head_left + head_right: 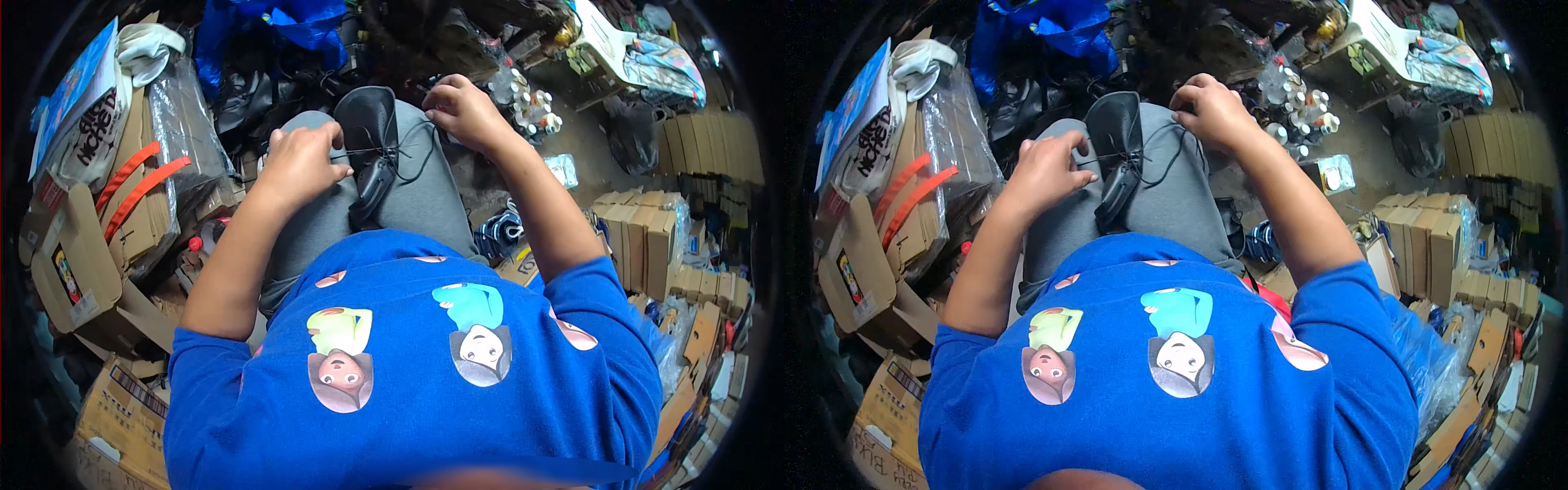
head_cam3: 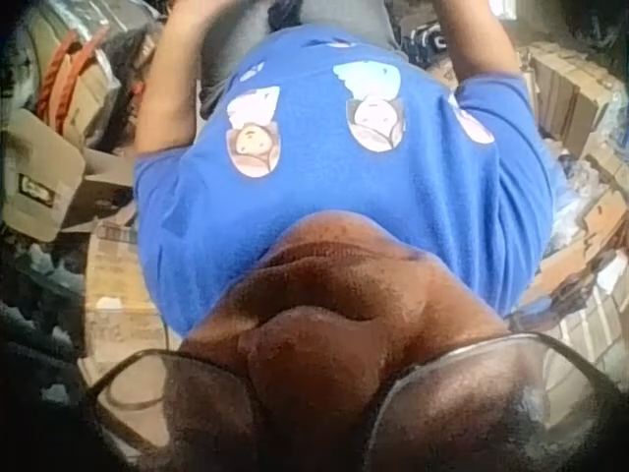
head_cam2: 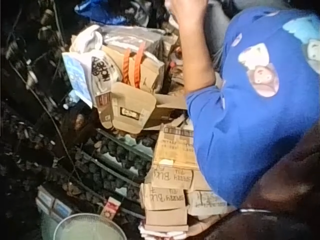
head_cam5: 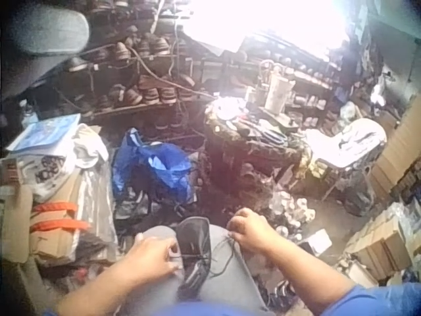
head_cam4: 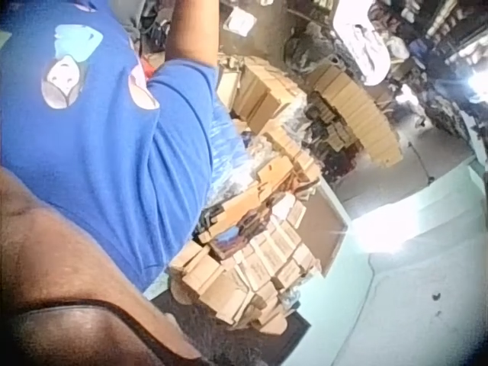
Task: The recorder is lacing a black leather shoe while sitting down.
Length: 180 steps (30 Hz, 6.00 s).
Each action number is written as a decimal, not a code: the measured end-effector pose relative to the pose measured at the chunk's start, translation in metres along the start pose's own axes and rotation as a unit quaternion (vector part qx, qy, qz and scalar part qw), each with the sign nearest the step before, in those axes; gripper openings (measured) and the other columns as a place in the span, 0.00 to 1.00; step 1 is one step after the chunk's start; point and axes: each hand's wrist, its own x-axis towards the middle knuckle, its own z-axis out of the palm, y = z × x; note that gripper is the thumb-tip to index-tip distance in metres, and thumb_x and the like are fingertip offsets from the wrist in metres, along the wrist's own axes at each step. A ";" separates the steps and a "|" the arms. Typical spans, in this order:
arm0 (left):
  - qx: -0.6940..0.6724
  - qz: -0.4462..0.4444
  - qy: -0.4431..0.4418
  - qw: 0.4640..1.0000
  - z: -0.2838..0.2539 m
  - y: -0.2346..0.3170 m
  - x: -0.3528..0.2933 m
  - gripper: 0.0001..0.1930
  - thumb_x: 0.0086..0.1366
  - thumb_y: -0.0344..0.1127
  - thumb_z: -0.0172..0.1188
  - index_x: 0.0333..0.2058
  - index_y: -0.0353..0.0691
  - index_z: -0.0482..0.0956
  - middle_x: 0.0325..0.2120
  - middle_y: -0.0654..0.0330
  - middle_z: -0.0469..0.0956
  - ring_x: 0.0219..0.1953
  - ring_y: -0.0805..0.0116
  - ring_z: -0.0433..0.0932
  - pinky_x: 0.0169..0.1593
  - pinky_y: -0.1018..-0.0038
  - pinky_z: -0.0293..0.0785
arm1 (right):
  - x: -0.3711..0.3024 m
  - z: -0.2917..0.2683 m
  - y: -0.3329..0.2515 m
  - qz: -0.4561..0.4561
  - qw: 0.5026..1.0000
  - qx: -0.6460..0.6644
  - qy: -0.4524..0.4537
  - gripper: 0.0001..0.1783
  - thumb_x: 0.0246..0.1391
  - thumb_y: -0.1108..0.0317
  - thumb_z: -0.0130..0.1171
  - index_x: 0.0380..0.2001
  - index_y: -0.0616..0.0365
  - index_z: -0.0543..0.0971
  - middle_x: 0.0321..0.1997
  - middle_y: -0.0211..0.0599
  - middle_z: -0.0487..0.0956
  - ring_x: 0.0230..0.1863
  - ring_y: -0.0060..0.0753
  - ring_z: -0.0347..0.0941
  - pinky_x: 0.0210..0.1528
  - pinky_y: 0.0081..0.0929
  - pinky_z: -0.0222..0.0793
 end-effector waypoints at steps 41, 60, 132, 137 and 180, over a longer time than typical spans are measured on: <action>0.021 0.168 -0.011 0.986 0.013 -0.001 0.020 0.03 0.58 0.32 0.55 0.31 0.44 0.77 0.28 0.57 0.79 0.39 0.57 0.77 0.46 0.60 0.67 | -0.046 -0.058 0.022 0.204 0.933 0.269 -0.124 0.07 0.56 0.66 0.59 0.30 0.58 0.79 0.29 0.27 0.79 0.34 0.17 0.72 0.40 0.21 0.67; 0.082 0.139 0.051 0.986 -0.009 -0.056 -0.030 0.06 0.56 0.32 0.58 0.33 0.43 0.77 0.28 0.58 0.78 0.37 0.60 0.76 0.42 0.62 0.68 | 0.001 0.028 -0.049 -0.030 0.990 0.077 -0.111 0.19 0.42 0.58 0.69 0.37 0.56 0.80 0.37 0.43 0.76 0.43 0.45 0.75 0.44 0.36 0.71; -0.147 0.156 0.042 0.976 0.003 0.002 0.042 0.28 0.48 0.35 0.70 0.50 0.42 0.74 0.51 0.51 0.73 0.55 0.55 0.71 0.59 0.66 0.66 | -0.002 0.001 -0.021 -0.018 0.976 0.183 -0.114 0.07 0.46 0.74 0.65 0.32 0.57 0.81 0.31 0.31 0.75 0.35 0.23 0.73 0.41 0.22 0.69; -0.085 0.109 -0.126 0.982 -0.001 -0.001 0.073 0.21 0.47 0.35 0.71 0.40 0.36 0.77 0.37 0.53 0.76 0.43 0.57 0.74 0.48 0.68 0.70 | 0.008 0.002 -0.024 -0.041 0.977 0.157 -0.137 0.09 0.44 0.74 0.65 0.32 0.53 0.82 0.32 0.31 0.73 0.38 0.29 0.73 0.43 0.26 0.69; -0.230 0.132 -0.303 0.915 0.004 -0.012 0.078 0.21 0.52 0.23 0.61 0.48 0.35 0.76 0.42 0.58 0.77 0.46 0.67 0.74 0.54 0.72 0.67 | -0.012 0.006 -0.099 -0.167 0.943 -0.251 -0.143 0.09 0.47 0.70 0.53 0.28 0.56 0.82 0.34 0.41 0.77 0.36 0.43 0.77 0.39 0.38 0.71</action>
